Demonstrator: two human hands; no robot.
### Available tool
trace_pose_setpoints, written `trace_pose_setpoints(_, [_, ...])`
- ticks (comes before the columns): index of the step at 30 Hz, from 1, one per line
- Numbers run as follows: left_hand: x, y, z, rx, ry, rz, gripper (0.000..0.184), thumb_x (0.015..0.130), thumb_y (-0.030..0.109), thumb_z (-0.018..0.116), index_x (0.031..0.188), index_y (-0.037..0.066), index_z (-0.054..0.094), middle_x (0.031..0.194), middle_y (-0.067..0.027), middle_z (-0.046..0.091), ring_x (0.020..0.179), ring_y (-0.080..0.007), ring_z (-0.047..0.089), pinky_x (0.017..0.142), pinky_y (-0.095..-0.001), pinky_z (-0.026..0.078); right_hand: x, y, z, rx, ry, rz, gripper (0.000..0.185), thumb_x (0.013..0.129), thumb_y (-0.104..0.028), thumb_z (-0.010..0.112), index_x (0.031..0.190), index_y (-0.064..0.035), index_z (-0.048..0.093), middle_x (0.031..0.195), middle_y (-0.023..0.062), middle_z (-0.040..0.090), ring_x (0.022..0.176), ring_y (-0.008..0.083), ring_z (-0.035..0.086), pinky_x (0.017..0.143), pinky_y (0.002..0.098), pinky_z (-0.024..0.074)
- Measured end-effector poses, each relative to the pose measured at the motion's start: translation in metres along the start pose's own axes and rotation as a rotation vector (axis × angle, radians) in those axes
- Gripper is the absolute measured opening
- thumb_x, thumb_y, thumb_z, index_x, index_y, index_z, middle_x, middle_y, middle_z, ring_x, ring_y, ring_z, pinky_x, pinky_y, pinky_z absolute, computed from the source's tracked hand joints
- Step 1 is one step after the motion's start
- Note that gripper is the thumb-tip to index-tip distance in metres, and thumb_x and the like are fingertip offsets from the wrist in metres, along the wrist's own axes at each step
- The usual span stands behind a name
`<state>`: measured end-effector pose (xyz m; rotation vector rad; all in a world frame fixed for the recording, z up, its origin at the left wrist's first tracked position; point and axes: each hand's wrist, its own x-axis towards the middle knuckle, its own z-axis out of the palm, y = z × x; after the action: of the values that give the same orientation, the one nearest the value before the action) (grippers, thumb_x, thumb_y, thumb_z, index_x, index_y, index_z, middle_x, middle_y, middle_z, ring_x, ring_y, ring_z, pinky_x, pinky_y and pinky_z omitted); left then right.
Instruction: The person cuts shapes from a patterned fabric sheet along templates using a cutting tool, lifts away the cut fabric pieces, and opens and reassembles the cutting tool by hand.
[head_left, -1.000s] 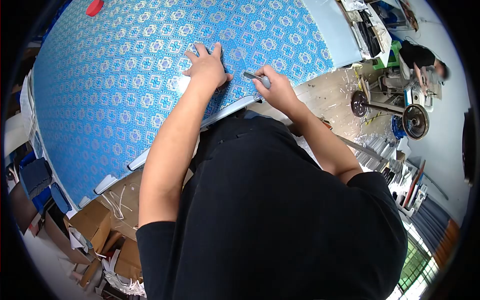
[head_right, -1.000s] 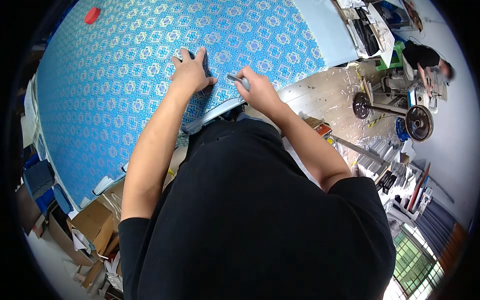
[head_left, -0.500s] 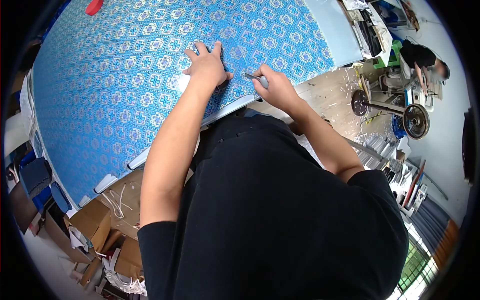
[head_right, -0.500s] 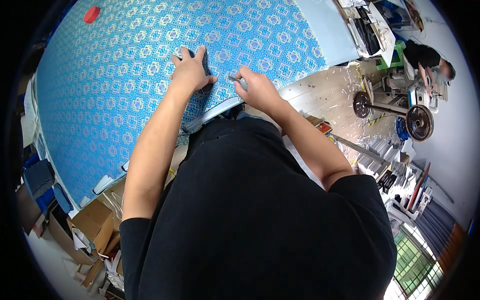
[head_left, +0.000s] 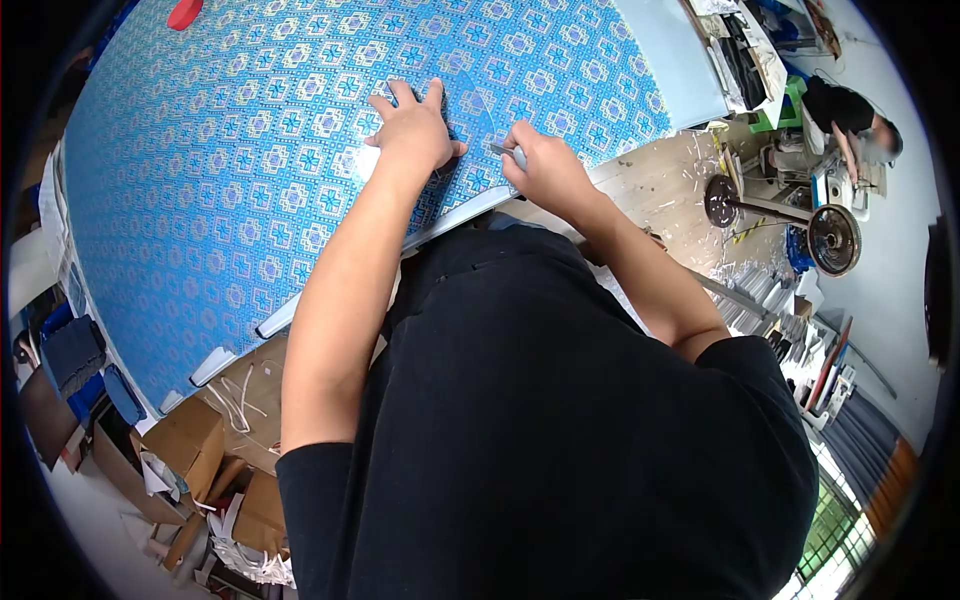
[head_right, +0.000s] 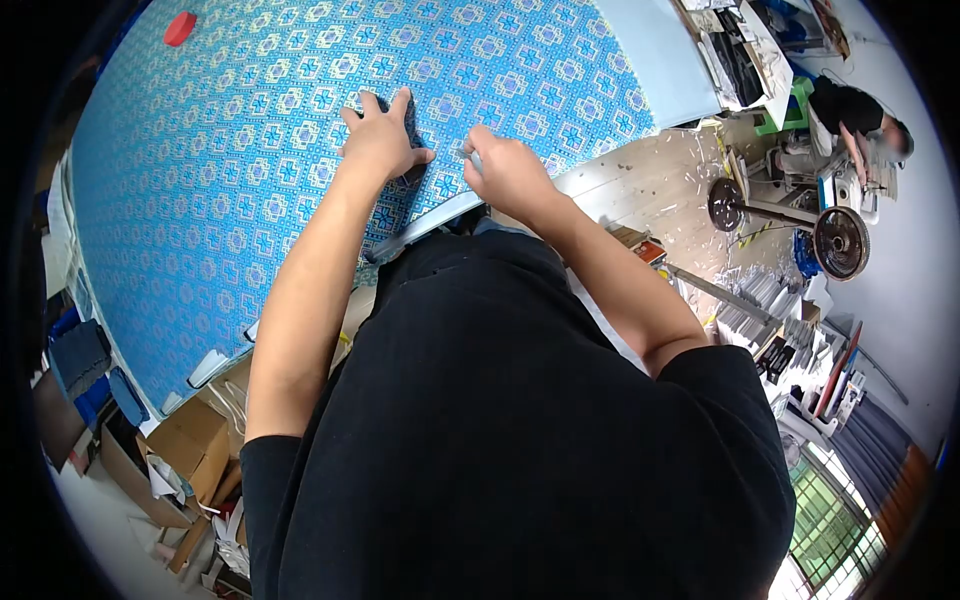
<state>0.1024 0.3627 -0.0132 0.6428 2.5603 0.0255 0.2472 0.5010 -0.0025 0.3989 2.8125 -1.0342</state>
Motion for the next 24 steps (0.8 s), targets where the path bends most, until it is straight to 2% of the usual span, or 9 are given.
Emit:
trace_pose_setpoints(6, [0.002, 0.002, 0.0, 0.022, 0.005, -0.001, 0.109, 0.075, 0.055, 0.089, 0.163, 0.029, 0.031, 0.165, -0.0258, 0.022, 0.148, -0.0584, 0.022, 0.095, -0.0719, 0.054, 0.002, 0.011, 0.014, -0.095, 0.057, -0.052, 0.021, 0.093, -0.017, 0.071, 0.106, -0.0065, 0.059, 0.09, 0.0175, 0.073, 0.085, 0.0416, 0.071, 0.071, 0.0485, 0.0548])
trace_pose_setpoints(12, [0.002, 0.003, -0.002, 0.033, -0.022, -0.004, 0.106, 0.078, 0.053, 0.088, 0.163, 0.028, 0.03, 0.165, -0.0275, 0.021, 0.148, -0.0596, 0.021, 0.095, -0.0718, 0.054, -0.004, 0.026, 0.025, -0.013, 0.118, -0.092, 0.022, 0.092, -0.016, 0.075, 0.106, -0.0055, 0.061, 0.097, 0.0149, 0.074, 0.089, 0.0381, 0.072, 0.075, 0.0433, 0.0568])
trace_pose_setpoints(14, [0.001, 0.003, -0.003, 0.031, -0.019, 0.008, 0.106, 0.078, 0.053, 0.088, 0.163, 0.027, 0.031, 0.165, -0.0282, 0.02, 0.148, -0.0604, 0.021, 0.096, -0.0718, 0.054, -0.004, 0.037, 0.034, 0.025, 0.272, -0.258, 0.02, 0.093, -0.013, 0.075, 0.109, -0.0056, 0.065, 0.103, 0.0149, 0.074, 0.092, 0.0355, 0.073, 0.078, 0.0406, 0.0572])
trace_pose_setpoints(18, [0.002, 0.004, -0.002, 0.036, -0.023, 0.008, 0.107, 0.077, 0.053, 0.088, 0.163, 0.027, 0.031, 0.165, -0.0285, 0.019, 0.148, -0.0608, 0.021, 0.095, -0.0717, 0.054, -0.007, 0.048, 0.042, 0.08, 0.353, -0.37, 0.022, 0.094, -0.012, 0.074, 0.114, -0.0059, 0.068, 0.107, 0.015, 0.073, 0.094, 0.0331, 0.072, 0.08, 0.0386, 0.0571])
trace_pose_setpoints(21, [0.003, 0.003, -0.002, 0.048, -0.032, 0.004, 0.107, 0.077, 0.054, 0.088, 0.163, 0.028, 0.03, 0.165, -0.0285, 0.019, 0.148, -0.061, 0.021, 0.094, -0.0716, 0.055, -0.003, 0.045, 0.026, 0.07, 0.264, -0.316, 0.023, 0.094, -0.013, 0.075, 0.115, -0.0057, 0.068, 0.106, 0.0137, 0.074, 0.092, 0.0327, 0.072, 0.08, 0.0385, 0.0567])
trace_pose_setpoints(23, [0.003, 0.003, -0.002, 0.048, -0.031, 0.005, 0.107, 0.077, 0.054, 0.088, 0.163, 0.028, 0.03, 0.165, -0.0284, 0.02, 0.147, -0.061, 0.021, 0.094, -0.0713, 0.056, 0.007, 0.042, 0.004, 0.062, 0.015, -0.206, 0.023, 0.095, -0.014, 0.074, 0.116, -0.0069, 0.068, 0.104, 0.0127, 0.074, 0.093, 0.0324, 0.072, 0.079, 0.0389, 0.0562])
trace_pose_setpoints(24, [0.003, 0.003, -0.003, 0.048, -0.029, 0.005, 0.107, 0.077, 0.054, 0.088, 0.163, 0.028, 0.03, 0.165, -0.0284, 0.02, 0.147, -0.061, 0.021, 0.094, -0.0713, 0.056, 0.012, 0.042, -0.004, 0.047, -0.027, -0.244, 0.021, 0.096, -0.015, 0.074, 0.114, -0.0085, 0.068, 0.1, 0.0119, 0.074, 0.09, 0.0324, 0.072, 0.076, 0.0397, 0.0559])
